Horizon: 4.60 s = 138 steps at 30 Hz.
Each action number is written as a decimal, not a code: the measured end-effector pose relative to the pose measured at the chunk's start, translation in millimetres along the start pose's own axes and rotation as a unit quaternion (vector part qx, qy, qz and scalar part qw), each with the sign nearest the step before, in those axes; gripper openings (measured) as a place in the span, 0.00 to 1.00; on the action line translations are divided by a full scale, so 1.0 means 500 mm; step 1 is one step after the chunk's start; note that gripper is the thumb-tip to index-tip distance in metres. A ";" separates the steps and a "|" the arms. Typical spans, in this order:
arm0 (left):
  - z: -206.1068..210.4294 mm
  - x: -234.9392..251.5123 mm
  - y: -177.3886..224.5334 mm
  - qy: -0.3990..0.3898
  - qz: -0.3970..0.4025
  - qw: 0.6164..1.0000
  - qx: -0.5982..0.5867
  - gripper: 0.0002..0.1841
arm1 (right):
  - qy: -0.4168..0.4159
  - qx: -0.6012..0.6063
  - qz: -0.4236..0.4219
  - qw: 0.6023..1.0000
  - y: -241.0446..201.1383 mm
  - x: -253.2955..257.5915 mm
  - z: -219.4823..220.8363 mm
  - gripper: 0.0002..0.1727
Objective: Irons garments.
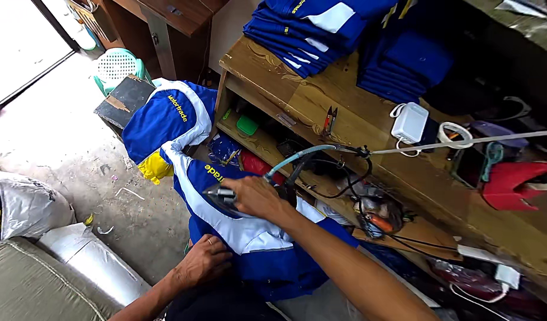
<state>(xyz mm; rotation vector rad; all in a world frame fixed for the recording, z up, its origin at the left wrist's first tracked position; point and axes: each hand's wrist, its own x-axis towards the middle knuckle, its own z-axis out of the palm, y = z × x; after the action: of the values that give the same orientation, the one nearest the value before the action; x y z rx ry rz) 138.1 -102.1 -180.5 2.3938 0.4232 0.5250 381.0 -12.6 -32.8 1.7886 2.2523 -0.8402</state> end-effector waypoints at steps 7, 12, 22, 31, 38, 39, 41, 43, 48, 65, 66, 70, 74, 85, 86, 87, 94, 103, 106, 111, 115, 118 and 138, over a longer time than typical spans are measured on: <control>-0.174 0.126 -0.226 0.125 -0.289 0.942 0.121 0.26 | 0.022 -0.032 -0.010 0.999 -0.019 -0.107 0.065 0.22; -0.206 0.134 -0.286 0.115 -0.344 0.927 0.094 0.29 | 0.012 -0.062 0.019 0.998 -0.042 -0.098 0.061 0.22; -0.248 0.175 -0.305 0.053 -0.455 0.868 -0.192 0.17 | 0.009 -0.042 0.003 0.999 -0.100 0.072 -0.029 0.19; -0.244 0.217 -0.252 0.197 -0.349 0.911 0.095 0.15 | -0.037 -0.022 -0.087 0.995 -0.075 -0.106 0.070 0.22; -0.260 0.364 -0.301 -0.160 -0.352 0.918 0.085 0.27 | 0.047 0.140 0.173 0.974 -0.001 -0.120 0.006 0.24; -0.265 0.378 -0.316 -0.217 -0.374 0.900 0.063 0.26 | 0.057 0.146 0.194 0.968 0.013 -0.105 0.002 0.24; -0.272 0.380 -0.351 -0.242 -0.366 0.899 0.005 0.19 | 0.069 0.148 0.223 0.961 0.041 -0.074 0.005 0.24; -0.286 0.370 -0.365 -0.200 -0.341 0.917 -0.048 0.14 | 0.086 0.149 0.246 0.954 0.065 -0.045 0.004 0.23; -0.290 0.337 -0.371 -0.129 -0.342 0.928 -0.067 0.15 | 0.122 0.156 0.270 0.942 0.109 0.022 -0.018 0.19; -0.190 0.415 -0.196 -0.019 -0.136 0.983 0.122 0.12 | 0.196 0.129 0.335 0.912 0.204 -0.368 -0.004 0.27; -0.136 0.413 -0.144 -0.102 -0.086 0.987 0.090 0.15 | 0.205 0.135 0.345 0.906 0.206 -0.408 0.014 0.28; 0.078 0.414 0.024 -0.272 -0.057 0.960 0.036 0.35 | 0.232 0.149 0.380 0.883 0.193 -0.548 0.074 0.31; 0.196 0.504 -0.003 -0.155 -0.063 0.982 0.087 0.33 | 0.208 0.203 0.436 0.852 0.178 -0.653 0.109 0.33; 0.028 0.484 0.016 0.064 -0.153 0.986 0.034 0.17 | 0.205 0.250 0.383 0.865 0.162 -0.667 0.119 0.33; -0.017 0.434 -0.003 0.093 -0.169 0.978 0.081 0.17 | 0.207 0.247 0.367 0.873 0.162 -0.650 0.111 0.33; -0.057 0.386 -0.033 0.109 -0.192 0.967 0.129 0.18 | 0.213 0.234 0.347 0.883 0.164 -0.627 0.102 0.34; -0.147 0.269 -0.245 0.017 -0.288 0.944 0.161 0.35 | 0.164 0.143 0.163 0.962 0.144 -0.331 -0.038 0.36; -0.021 0.115 0.009 0.026 -0.075 0.990 0.119 0.29 | 0.105 0.043 -0.016 0.993 0.078 0.063 -0.064 0.22; 0.047 0.058 0.039 -0.001 -0.058 0.986 0.157 0.29 | 0.055 0.000 -0.037 0.998 0.049 0.092 -0.053 0.17; 0.065 0.025 0.048 0.014 -0.070 0.982 0.177 0.24 | -0.022 -0.018 -0.064 0.998 0.011 0.009 -0.013 0.16; 0.071 0.008 0.051 0.014 -0.076 0.982 0.174 0.24 | 0.005 -0.020 -0.075 0.997 0.028 -0.080 0.046 0.17; 0.077 0.003 0.050 0.026 -0.075 0.981 0.178 0.23 | 0.035 0.004 0.018 0.999 0.051 -0.109 0.049 0.22; -0.074 0.171 -0.047 0.169 -0.091 0.977 0.097 0.14 | -0.115 -0.013 -0.053 0.992 0.024 -0.245 0.095 0.18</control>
<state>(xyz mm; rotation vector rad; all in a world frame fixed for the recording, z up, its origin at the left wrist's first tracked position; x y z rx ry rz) 191.2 -29.3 -147.0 2.4182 0.8695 0.8426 416.2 -139.5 -22.2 1.4853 2.2131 -0.9759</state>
